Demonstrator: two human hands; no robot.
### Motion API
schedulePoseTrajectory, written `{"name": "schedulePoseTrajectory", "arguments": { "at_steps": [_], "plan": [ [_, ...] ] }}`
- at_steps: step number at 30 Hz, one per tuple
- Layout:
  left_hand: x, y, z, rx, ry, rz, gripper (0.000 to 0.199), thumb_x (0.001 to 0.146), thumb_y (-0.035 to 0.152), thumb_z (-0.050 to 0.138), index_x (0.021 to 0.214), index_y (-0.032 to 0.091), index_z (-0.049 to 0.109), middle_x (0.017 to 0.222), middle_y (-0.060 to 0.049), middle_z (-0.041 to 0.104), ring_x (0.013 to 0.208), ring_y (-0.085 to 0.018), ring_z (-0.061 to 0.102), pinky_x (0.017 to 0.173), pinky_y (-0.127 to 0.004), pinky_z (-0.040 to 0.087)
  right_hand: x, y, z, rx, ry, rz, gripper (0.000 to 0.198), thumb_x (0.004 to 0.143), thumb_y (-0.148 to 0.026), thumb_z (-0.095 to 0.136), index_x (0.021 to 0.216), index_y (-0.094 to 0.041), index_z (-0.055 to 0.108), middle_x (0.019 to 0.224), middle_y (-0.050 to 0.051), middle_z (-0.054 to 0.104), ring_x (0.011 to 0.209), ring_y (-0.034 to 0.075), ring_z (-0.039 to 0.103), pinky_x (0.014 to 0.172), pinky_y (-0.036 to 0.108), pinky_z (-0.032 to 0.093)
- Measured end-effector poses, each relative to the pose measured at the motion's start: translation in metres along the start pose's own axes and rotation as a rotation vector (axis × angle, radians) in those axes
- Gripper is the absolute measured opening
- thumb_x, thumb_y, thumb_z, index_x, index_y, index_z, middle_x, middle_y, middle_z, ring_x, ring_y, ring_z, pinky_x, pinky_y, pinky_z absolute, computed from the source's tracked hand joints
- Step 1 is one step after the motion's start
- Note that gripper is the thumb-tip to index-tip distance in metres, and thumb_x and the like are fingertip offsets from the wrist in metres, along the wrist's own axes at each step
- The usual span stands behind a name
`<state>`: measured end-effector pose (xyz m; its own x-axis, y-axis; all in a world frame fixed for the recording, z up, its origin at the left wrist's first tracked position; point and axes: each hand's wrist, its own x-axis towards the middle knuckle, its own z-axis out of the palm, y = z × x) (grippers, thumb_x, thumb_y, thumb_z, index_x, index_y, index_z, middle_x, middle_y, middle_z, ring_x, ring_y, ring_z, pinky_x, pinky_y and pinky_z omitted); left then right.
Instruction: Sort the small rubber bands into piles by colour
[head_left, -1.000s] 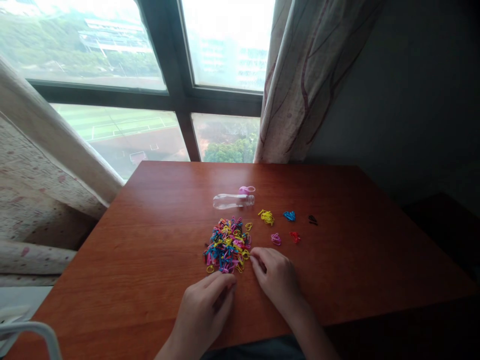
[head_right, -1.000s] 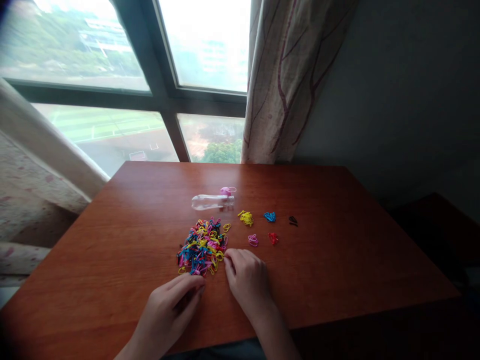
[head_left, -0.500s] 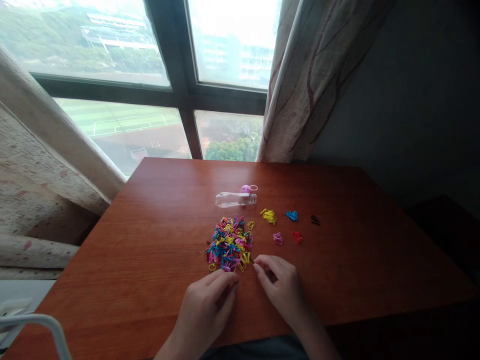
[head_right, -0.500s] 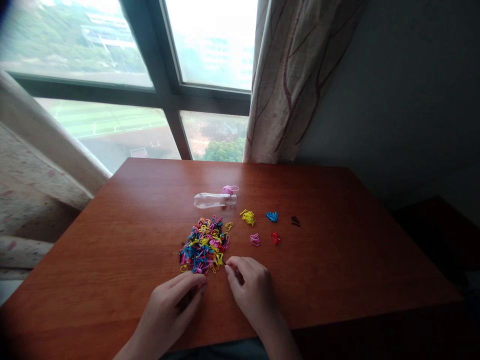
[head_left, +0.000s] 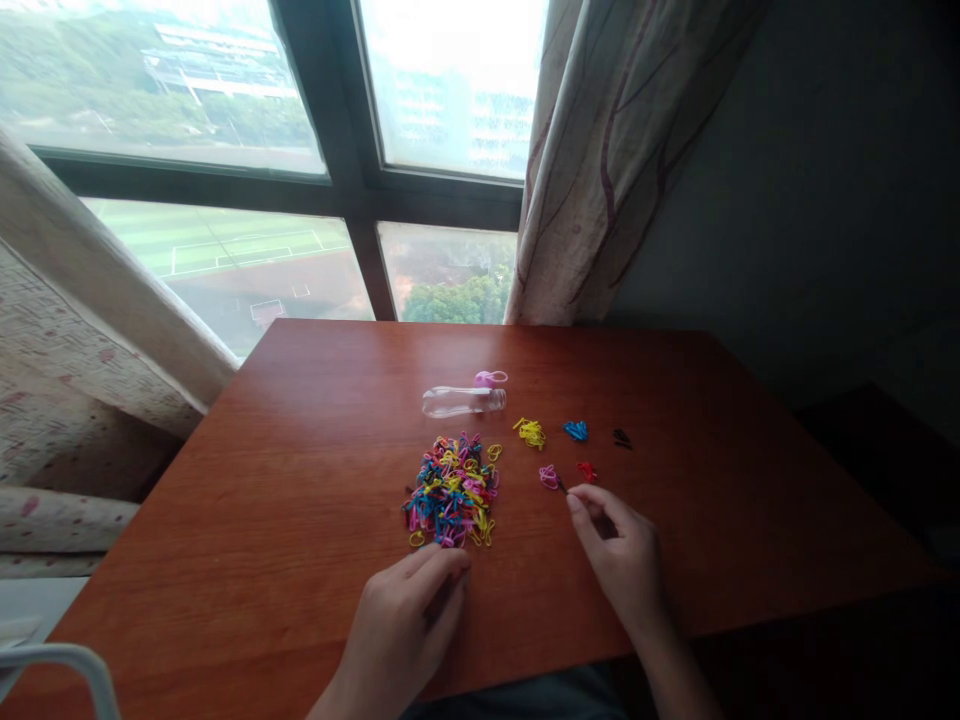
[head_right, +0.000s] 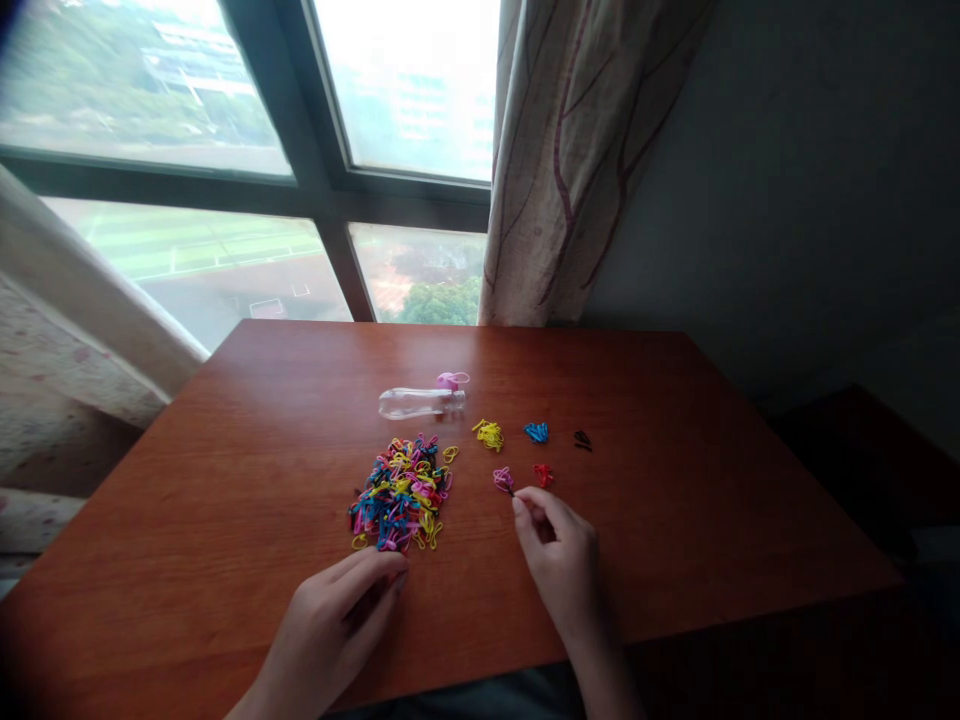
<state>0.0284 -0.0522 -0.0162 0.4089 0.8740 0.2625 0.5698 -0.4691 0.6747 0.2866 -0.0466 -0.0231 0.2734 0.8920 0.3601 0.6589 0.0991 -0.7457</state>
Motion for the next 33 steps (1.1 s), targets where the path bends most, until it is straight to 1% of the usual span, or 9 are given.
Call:
{"name": "schedulePoseTrajectory", "arguments": {
  "at_steps": [4,8,11,16,19,25,29,31,33],
  "plan": [
    [0.001,0.001,0.0,-0.001,0.014,0.008,0.015,0.092,0.015,0.05,0.095,0.024,0.062,0.078,0.001,0.068,0.064,-0.011,0.064,0.06,-0.019,0.047,0.024,0.039,-0.028,-0.161,0.118,0.06,0.03,0.089,-0.046,0.059,0.087,-0.019,0.072,0.069,0.002,0.067,0.061,0.016,0.061,0.059,0.024,0.047],
    [0.002,0.001,-0.001,0.01,0.014,0.009,0.015,0.092,0.015,0.049,0.094,0.023,0.062,0.078,0.001,0.068,0.065,-0.011,0.065,0.06,-0.019,0.047,0.046,0.068,-0.045,-0.289,0.162,0.105,0.036,0.087,-0.051,0.057,0.087,-0.018,0.072,0.068,0.003,0.065,0.06,0.016,0.06,0.058,0.025,0.046],
    [0.002,0.001,-0.001,0.019,0.011,0.012,0.015,0.092,0.015,0.049,0.093,0.023,0.062,0.078,0.001,0.068,0.065,-0.012,0.065,0.06,-0.019,0.048,0.059,0.08,-0.048,-0.356,0.141,0.082,0.039,0.087,-0.052,0.054,0.086,-0.017,0.072,0.065,0.003,0.064,0.055,0.016,0.058,0.055,0.025,0.044],
    [0.002,0.002,-0.002,0.028,0.005,0.013,0.015,0.091,0.015,0.049,0.093,0.023,0.061,0.077,0.001,0.068,0.064,-0.012,0.065,0.06,-0.019,0.048,0.075,0.091,-0.047,-0.414,0.028,-0.025,0.038,0.088,-0.049,0.05,0.086,-0.019,0.073,0.065,0.004,0.064,0.058,0.017,0.061,0.057,0.026,0.044],
    [0.001,0.002,-0.002,0.026,0.006,0.013,0.015,0.091,0.015,0.049,0.094,0.023,0.061,0.079,0.0,0.069,0.066,-0.012,0.066,0.061,-0.019,0.049,0.08,0.094,-0.049,-0.435,0.005,-0.042,0.036,0.089,-0.047,0.049,0.087,-0.019,0.073,0.065,0.004,0.065,0.057,0.017,0.06,0.056,0.026,0.043],
    [0.0,0.0,0.0,0.032,-0.001,0.006,0.015,0.092,0.016,0.049,0.094,0.023,0.062,0.077,0.0,0.068,0.063,-0.012,0.064,0.059,-0.019,0.048,0.077,0.09,-0.052,-0.448,0.035,0.008,0.035,0.09,-0.046,0.05,0.09,-0.019,0.072,0.065,0.003,0.065,0.055,0.017,0.059,0.054,0.026,0.041],
    [0.001,0.002,-0.001,0.037,0.001,-0.004,0.016,0.092,0.017,0.048,0.093,0.022,0.063,0.076,0.0,0.068,0.063,-0.012,0.064,0.059,-0.019,0.048,0.065,0.075,-0.045,-0.405,0.056,-0.028,0.034,0.09,-0.046,0.051,0.089,-0.019,0.073,0.064,0.003,0.065,0.054,0.016,0.059,0.055,0.026,0.043],
    [0.002,0.004,-0.002,0.036,-0.004,-0.009,0.016,0.092,0.017,0.048,0.093,0.022,0.063,0.076,-0.001,0.068,0.063,-0.012,0.064,0.06,-0.019,0.048,0.056,0.064,-0.037,-0.366,0.058,-0.06,0.033,0.091,-0.044,0.052,0.089,-0.019,0.073,0.067,0.004,0.067,0.056,0.016,0.061,0.057,0.026,0.046],
    [0.003,0.005,-0.003,0.036,0.0,-0.011,0.016,0.092,0.017,0.048,0.093,0.022,0.063,0.077,-0.001,0.069,0.064,-0.012,0.065,0.06,-0.019,0.048,0.044,0.051,-0.028,-0.31,0.031,-0.09,0.03,0.092,-0.041,0.053,0.089,-0.019,0.073,0.072,0.005,0.07,0.06,0.017,0.064,0.06,0.026,0.049]
  ]
}}
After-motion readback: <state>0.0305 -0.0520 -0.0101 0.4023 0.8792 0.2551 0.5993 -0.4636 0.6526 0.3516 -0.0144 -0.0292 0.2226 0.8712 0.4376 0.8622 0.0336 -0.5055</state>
